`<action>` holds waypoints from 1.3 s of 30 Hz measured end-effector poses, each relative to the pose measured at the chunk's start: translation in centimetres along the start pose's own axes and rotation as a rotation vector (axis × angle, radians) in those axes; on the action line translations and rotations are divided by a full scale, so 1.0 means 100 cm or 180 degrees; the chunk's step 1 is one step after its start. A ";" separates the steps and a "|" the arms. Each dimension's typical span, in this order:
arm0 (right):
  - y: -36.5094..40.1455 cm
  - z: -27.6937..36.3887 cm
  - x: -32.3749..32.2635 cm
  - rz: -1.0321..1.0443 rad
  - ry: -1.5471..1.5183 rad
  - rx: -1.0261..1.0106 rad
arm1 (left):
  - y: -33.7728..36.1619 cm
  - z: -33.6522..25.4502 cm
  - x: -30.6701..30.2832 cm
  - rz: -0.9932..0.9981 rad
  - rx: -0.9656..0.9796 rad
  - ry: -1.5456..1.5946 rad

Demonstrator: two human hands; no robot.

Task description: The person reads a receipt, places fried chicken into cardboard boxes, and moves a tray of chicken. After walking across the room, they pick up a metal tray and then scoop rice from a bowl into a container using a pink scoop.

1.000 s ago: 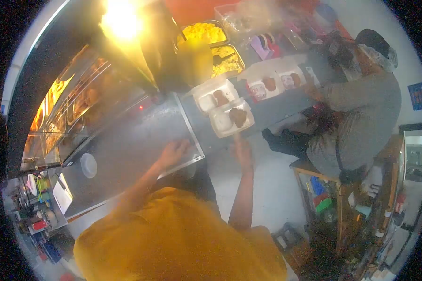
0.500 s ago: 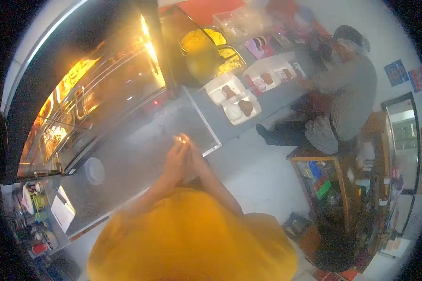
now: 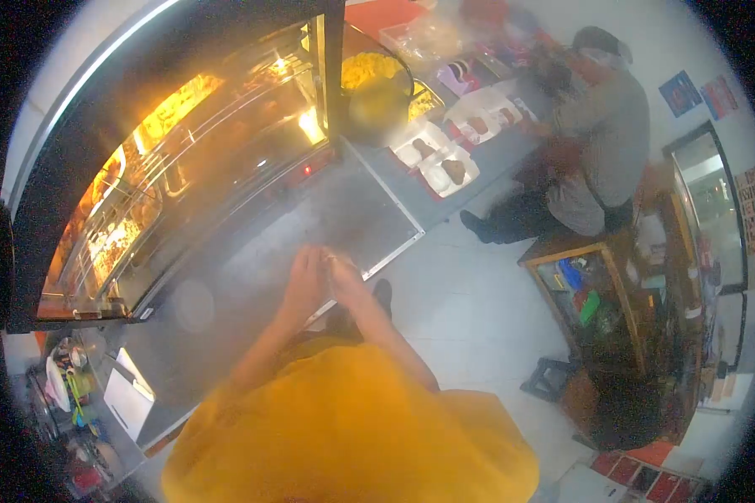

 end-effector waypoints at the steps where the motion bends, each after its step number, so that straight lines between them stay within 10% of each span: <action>1: 0.004 0.004 0.001 -0.0235 0.1166 -0.0421 | 0.000 0.006 0.002 0.0096 -0.0197 0.0194; 10: 0.062 0.045 0.047 -0.0842 0.3876 -0.1164 | 0.002 -0.022 -0.006 0.0130 -0.0342 0.0396; 13: 0.067 0.039 0.053 -0.0812 0.0936 -0.0649 | 0.016 -0.034 -0.012 0.0454 -0.0021 0.0327; 18: 0.077 0.025 0.070 -0.0733 0.1166 -0.0252 | 0.022 -0.016 -0.058 -0.0062 -0.0680 0.1302; 20: 0.069 0.024 0.057 0.0083 0.3931 -0.1490 | 0.020 0.001 -0.071 -0.0370 -0.1089 0.1533; 23: 0.073 0.025 0.088 -0.0507 0.4306 -0.1046 | 0.024 0.029 -0.060 0.0644 -0.1081 0.2049; 31: 0.080 0.001 0.098 -0.0089 0.4872 -0.0093 | 0.025 0.063 -0.077 0.0208 -0.1081 0.1226; 33: 0.059 -0.040 0.025 0.0604 0.4225 -0.0069 | 0.023 0.064 -0.081 0.0147 -0.1064 0.1374; 39: 0.085 -0.020 0.108 0.0551 0.1822 0.0430 | 0.028 0.058 -0.081 0.0970 -0.1676 0.2140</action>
Point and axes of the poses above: each hand's wrist, its own y-axis away from the middle knuckle, its own x-axis out of the palm, z = x × y, the point moved 5 cm from there along -y, towards the middle knuckle, and after that the axes turned 8 degrees about -y, right-handed, at the moved point
